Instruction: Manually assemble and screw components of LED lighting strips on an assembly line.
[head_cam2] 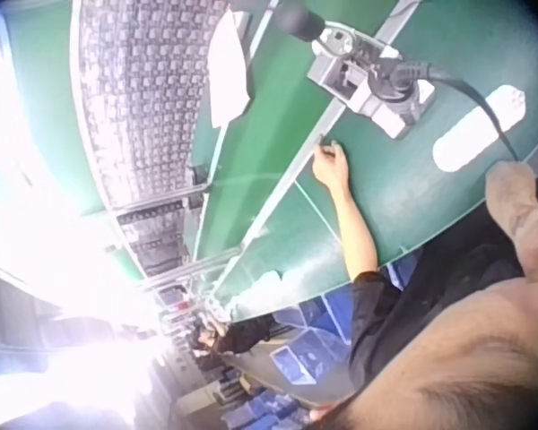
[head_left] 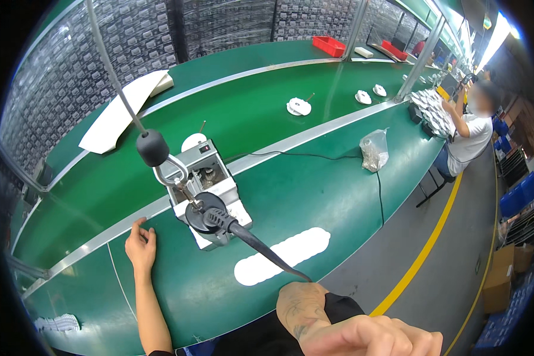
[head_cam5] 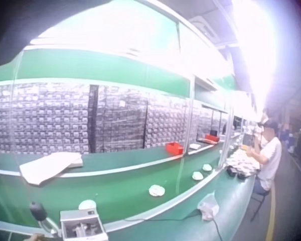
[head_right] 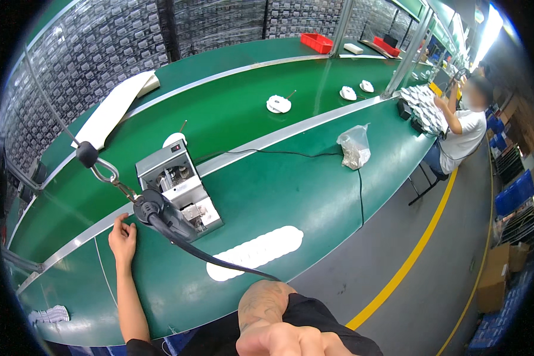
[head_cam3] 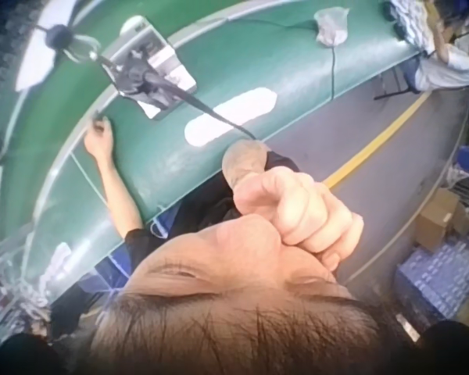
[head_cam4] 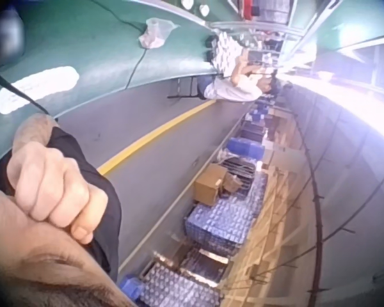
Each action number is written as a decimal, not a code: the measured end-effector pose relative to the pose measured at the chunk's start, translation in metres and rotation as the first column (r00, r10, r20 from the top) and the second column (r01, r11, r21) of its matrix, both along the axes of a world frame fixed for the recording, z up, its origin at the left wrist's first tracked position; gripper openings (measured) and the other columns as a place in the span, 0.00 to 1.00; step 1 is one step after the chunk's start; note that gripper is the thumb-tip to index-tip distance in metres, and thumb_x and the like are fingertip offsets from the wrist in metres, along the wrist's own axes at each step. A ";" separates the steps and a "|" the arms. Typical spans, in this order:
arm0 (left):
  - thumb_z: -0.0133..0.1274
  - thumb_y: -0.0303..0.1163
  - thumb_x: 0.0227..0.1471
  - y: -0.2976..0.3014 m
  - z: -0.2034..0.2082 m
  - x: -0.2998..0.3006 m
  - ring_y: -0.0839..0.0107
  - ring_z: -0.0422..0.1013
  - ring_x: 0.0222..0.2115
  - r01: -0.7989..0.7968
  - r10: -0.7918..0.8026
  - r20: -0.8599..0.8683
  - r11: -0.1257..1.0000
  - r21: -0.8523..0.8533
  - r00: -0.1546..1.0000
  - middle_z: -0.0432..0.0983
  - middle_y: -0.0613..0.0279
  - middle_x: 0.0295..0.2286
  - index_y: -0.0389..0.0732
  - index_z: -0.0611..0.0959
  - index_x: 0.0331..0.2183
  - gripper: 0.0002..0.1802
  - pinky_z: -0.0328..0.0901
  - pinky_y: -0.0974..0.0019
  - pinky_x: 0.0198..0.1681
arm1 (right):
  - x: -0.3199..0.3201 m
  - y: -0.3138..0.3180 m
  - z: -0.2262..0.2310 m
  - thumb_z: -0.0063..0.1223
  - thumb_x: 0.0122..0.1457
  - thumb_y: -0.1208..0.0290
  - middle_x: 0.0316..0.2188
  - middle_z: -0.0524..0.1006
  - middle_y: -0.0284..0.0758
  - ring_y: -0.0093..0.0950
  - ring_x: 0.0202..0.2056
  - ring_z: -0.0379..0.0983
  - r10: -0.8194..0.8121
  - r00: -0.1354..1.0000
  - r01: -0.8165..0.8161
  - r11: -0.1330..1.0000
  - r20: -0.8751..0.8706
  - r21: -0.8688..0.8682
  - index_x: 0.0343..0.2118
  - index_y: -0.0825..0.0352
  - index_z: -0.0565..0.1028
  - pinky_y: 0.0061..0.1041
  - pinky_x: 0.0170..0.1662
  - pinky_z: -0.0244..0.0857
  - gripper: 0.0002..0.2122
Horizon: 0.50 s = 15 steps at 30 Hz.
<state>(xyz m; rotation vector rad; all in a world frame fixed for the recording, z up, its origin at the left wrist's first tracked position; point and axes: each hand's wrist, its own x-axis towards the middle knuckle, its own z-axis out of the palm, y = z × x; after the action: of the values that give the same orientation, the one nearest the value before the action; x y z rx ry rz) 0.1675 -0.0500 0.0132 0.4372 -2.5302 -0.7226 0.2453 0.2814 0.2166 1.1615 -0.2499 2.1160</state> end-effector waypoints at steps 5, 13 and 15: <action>0.55 0.26 0.43 0.000 -0.002 0.003 0.78 0.58 0.13 0.017 -0.017 0.009 1.000 0.020 1.000 0.66 0.69 0.14 0.43 0.78 0.40 0.17 0.55 0.71 0.19 | -0.004 -0.009 -0.001 0.51 0.53 0.73 0.18 0.63 0.24 0.17 0.17 0.57 -0.012 0.995 0.018 0.998 0.103 -0.052 0.27 0.60 0.68 0.16 0.28 0.55 0.03; 0.55 0.23 0.42 0.009 -0.003 0.001 0.80 0.55 0.14 0.076 -0.074 -0.024 0.992 0.103 0.997 0.64 0.69 0.15 0.39 0.78 0.41 0.19 0.53 0.74 0.18 | -0.026 -0.011 0.002 0.51 0.53 0.75 0.18 0.63 0.24 0.17 0.17 0.57 -0.039 0.992 0.045 0.998 -0.121 0.042 0.28 0.60 0.69 0.16 0.29 0.55 0.03; 0.55 0.23 0.42 0.005 -0.001 0.006 0.80 0.55 0.14 0.062 -0.060 -0.020 0.992 0.107 0.998 0.64 0.69 0.15 0.39 0.78 0.40 0.19 0.53 0.74 0.19 | -0.027 -0.011 0.000 0.50 0.54 0.75 0.18 0.63 0.25 0.17 0.17 0.57 -0.016 0.996 0.019 0.999 -0.093 0.032 0.28 0.60 0.69 0.16 0.29 0.55 0.03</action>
<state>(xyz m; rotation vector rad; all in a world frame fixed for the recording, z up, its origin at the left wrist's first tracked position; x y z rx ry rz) 0.1730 -0.0449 0.0119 0.3894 -2.5067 -0.8857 0.2187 0.2708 0.2168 1.2688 -0.2521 2.0440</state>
